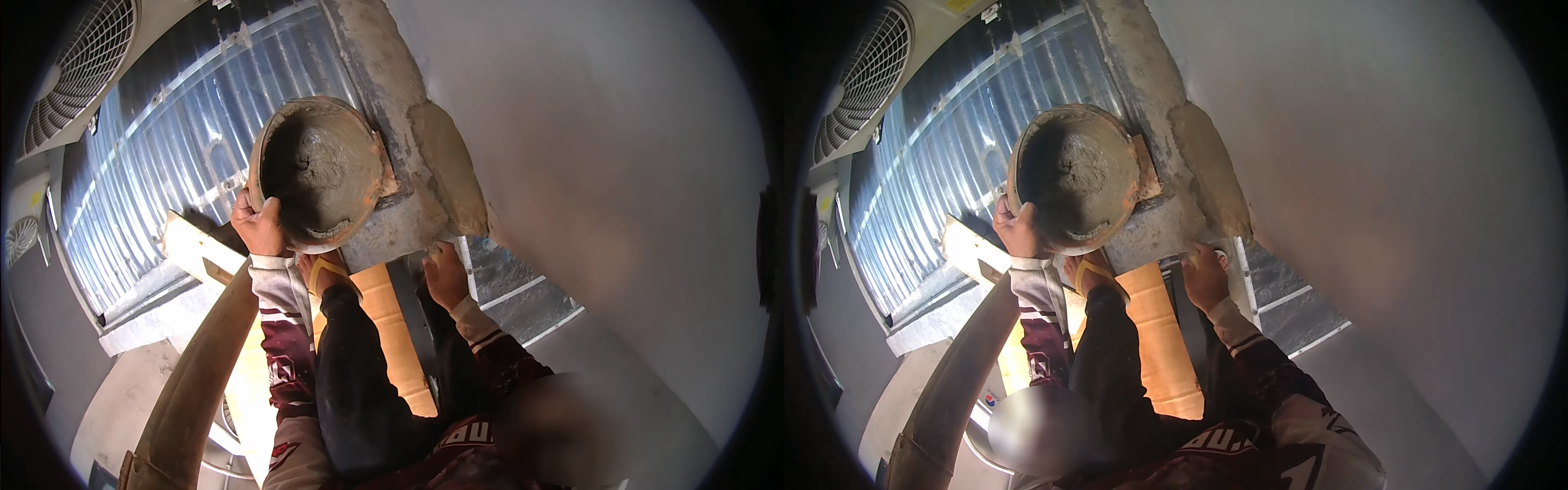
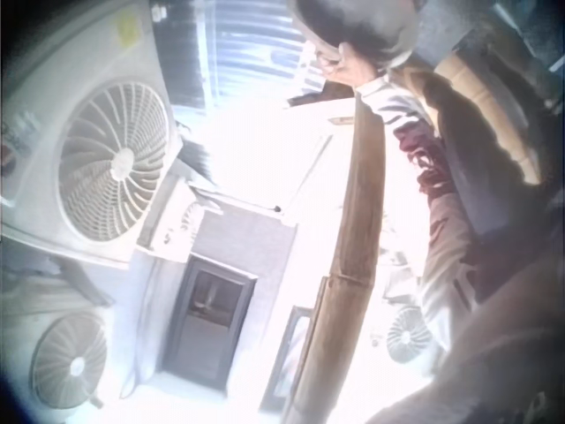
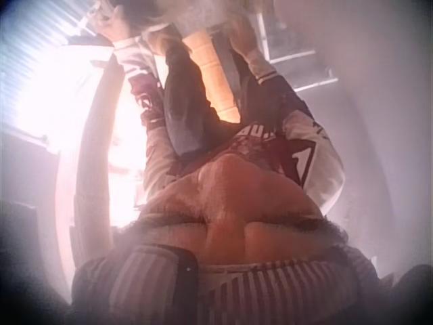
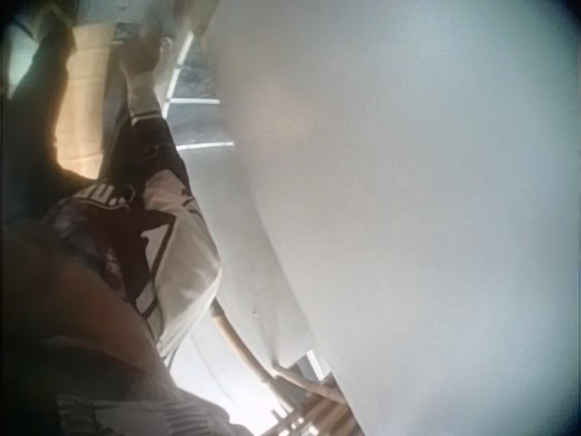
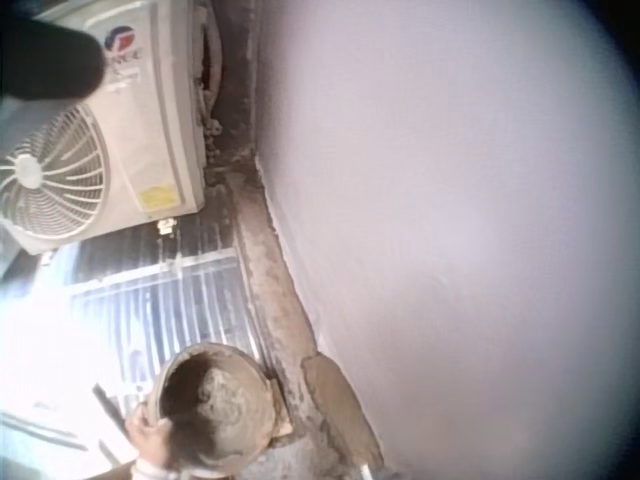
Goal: The person applies cement to a wall using a trowel and a bucket. They repeatedly scoop cement from the bucket and spread it along the wall surface, smoothing it with the trowel.
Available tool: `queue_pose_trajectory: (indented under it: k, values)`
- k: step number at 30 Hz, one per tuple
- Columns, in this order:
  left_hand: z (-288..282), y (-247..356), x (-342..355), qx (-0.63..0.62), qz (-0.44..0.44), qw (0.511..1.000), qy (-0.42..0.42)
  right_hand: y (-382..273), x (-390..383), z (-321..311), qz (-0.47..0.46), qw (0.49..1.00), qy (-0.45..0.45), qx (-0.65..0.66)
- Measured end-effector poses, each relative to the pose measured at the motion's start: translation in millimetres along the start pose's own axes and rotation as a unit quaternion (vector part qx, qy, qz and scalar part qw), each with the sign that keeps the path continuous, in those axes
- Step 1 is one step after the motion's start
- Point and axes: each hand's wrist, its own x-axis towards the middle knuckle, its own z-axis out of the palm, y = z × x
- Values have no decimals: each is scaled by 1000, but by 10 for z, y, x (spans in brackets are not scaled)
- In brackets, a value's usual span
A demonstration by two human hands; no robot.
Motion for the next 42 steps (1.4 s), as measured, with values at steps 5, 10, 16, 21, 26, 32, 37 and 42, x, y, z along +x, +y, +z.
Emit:
queue_pose_trajectory:
  k: [5, 10, 16, 21, 26, 32, 37, 42]
  values:
    - [75, 42, 2, 6, 10, 1000, 1, 261, 85, -3, 59, 998, -7, 5]
    - [36, 88, 12, 37, 15, 999, 6, -8, 290, -57, 63, 998, 31, 5]
    - [75, 114, -3, 40, 10, 999, 0, -960, 673, -305, -110, 991, -47, -60]
    - [143, 55, -30, 28, 23, 999, -25, -1460, 1541, -189, -139, 958, -120, -218]
    - [168, 64, -25, 49, 42, 997, -31, -1530, 1901, 271, -222, 913, -179, -293]
    - [31, 123, -55, 36, 17, 999, 6, -1741, 1732, -8, -313, 892, -172, -279]
    - [35, -17, 6, 36, 34, 998, -37, -1984, 1943, 91, -351, 870, -117, -325]
    - [-32, -3, 44, 42, 1, 998, -48, -1807, 1399, 398, -372, 818, -248, -362]
